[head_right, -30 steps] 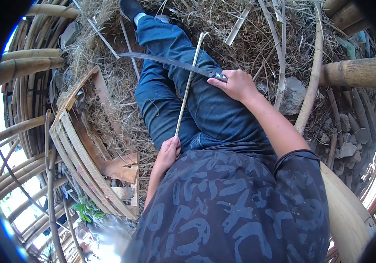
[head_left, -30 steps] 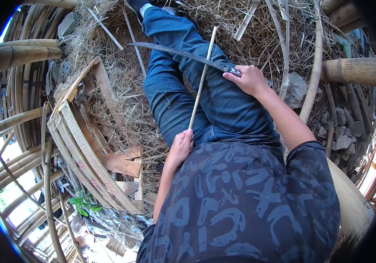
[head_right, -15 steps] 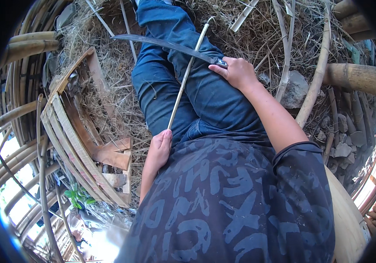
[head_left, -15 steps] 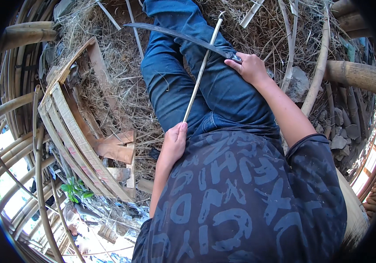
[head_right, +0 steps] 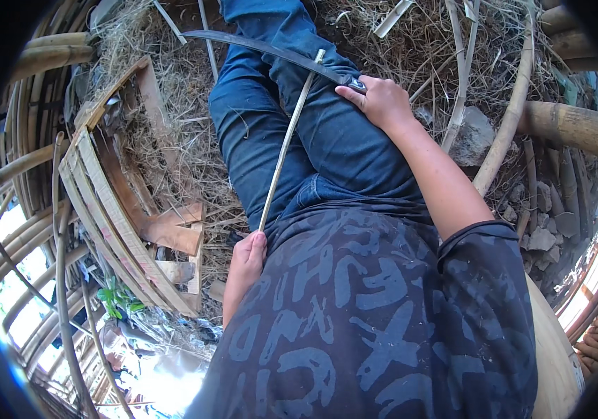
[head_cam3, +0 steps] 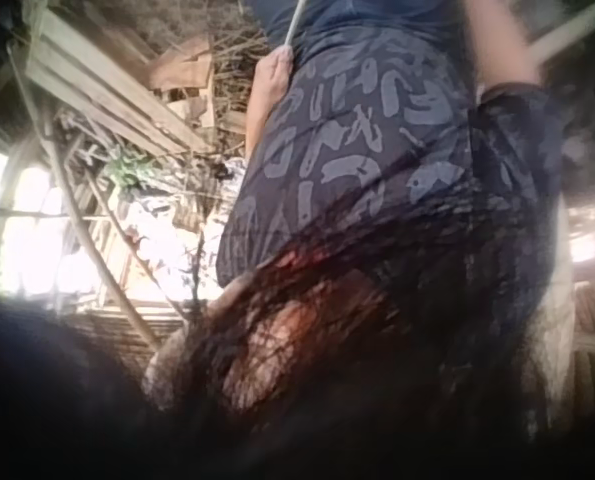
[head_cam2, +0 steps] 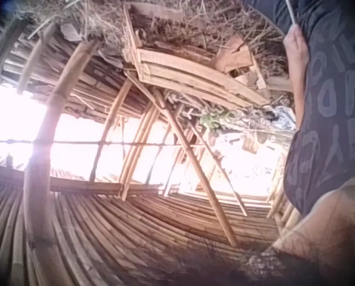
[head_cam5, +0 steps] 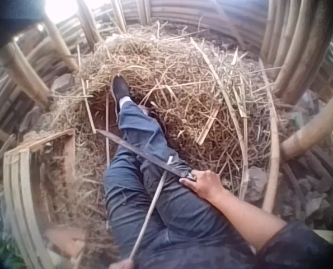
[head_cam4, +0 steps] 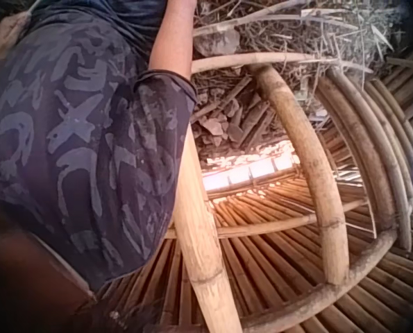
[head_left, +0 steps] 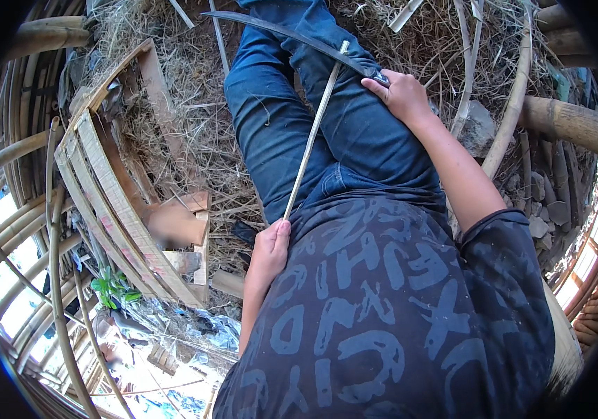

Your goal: The person shaves a thin bamboo stick using a curved knife and then scrapes a wider bamboo strip with the knife.

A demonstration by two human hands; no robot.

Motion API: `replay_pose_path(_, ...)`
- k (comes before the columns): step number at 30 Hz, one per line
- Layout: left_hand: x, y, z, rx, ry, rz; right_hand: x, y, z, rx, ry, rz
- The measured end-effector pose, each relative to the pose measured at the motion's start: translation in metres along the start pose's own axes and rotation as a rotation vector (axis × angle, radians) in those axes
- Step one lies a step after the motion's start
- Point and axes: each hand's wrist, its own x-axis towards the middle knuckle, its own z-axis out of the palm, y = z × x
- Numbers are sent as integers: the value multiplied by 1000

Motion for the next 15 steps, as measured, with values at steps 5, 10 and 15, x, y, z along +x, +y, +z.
replay_pose_path(5, -11, -3, -1, 32, 32, 2, 1, 1, 6, -15, 65, -34)
replay_pose_path(10, -38, -4, -12, 52, 56, -23, 6, 0, 8, -38, 49, -4)
replay_pose_path(15, -112, -44, -49, -360, 65, -401, 17, 36, 28, 223, 154, 176)
